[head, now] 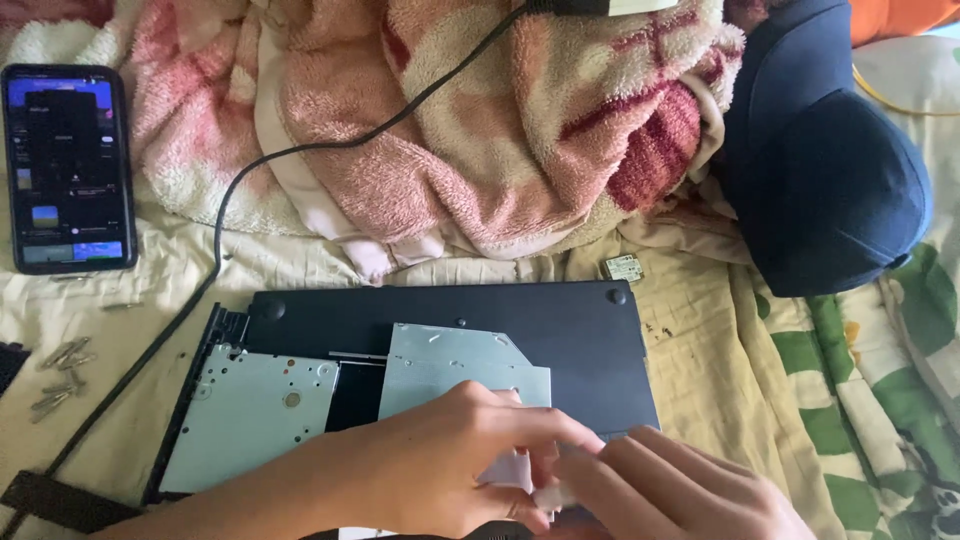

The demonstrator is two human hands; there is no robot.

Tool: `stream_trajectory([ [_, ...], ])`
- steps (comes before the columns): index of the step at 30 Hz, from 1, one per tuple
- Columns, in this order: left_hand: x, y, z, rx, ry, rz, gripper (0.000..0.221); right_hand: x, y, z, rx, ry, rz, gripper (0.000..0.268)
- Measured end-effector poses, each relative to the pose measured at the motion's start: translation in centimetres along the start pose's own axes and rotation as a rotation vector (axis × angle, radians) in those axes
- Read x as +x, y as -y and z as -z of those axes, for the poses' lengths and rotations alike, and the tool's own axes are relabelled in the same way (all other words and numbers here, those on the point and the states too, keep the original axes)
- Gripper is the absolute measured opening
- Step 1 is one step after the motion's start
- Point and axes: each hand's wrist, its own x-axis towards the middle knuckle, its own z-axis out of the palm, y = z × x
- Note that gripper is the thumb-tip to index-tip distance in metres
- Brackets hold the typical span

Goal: Removing the optical drive from a laptop using a small plastic prying tool.

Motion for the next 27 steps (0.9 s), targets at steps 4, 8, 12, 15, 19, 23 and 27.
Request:
stream_trajectory([
  [4,0.3,-1.1,0.8,0.0,0.1,0.147,0.05,0.4,-1.4,0.5,0.253,0.079,0.172,0.016],
  [8,0.7,-2.0,1.6,0.068,0.282,0.327,0.04,0.2,-1.3,0.0,0.104,0.12,0.136,0.03],
  [12,1.4,-5.1,2.2,0.051,0.299,0.495,0.033,0.3,-1.4,-0.5,-0.022,0.003,0.149,0.043],
  [15,0.9,-2.7,1.0,-0.048,0.082,0.18,0.037,-0.6,-1.8,-1.0,-0.001,0.015,0.237,0.037],
  [19,0.8,-1.8,0.7,-0.019,0.066,0.121,0.033,-1.9,-1.2,-3.1,-0.116,-0.152,0.025,0.035],
  [23,1.4,-3.9,1.6,-0.1,0.104,0.25,0.022,-2.0,0.0,-2.3,0.146,-0.104,-0.214,0.027],
  [27,0.9,-1.9,1.0,-0.125,0.165,0.091,0.041,-1.0,0.8,-2.1,0.234,-0.316,-0.166,0.01],
])
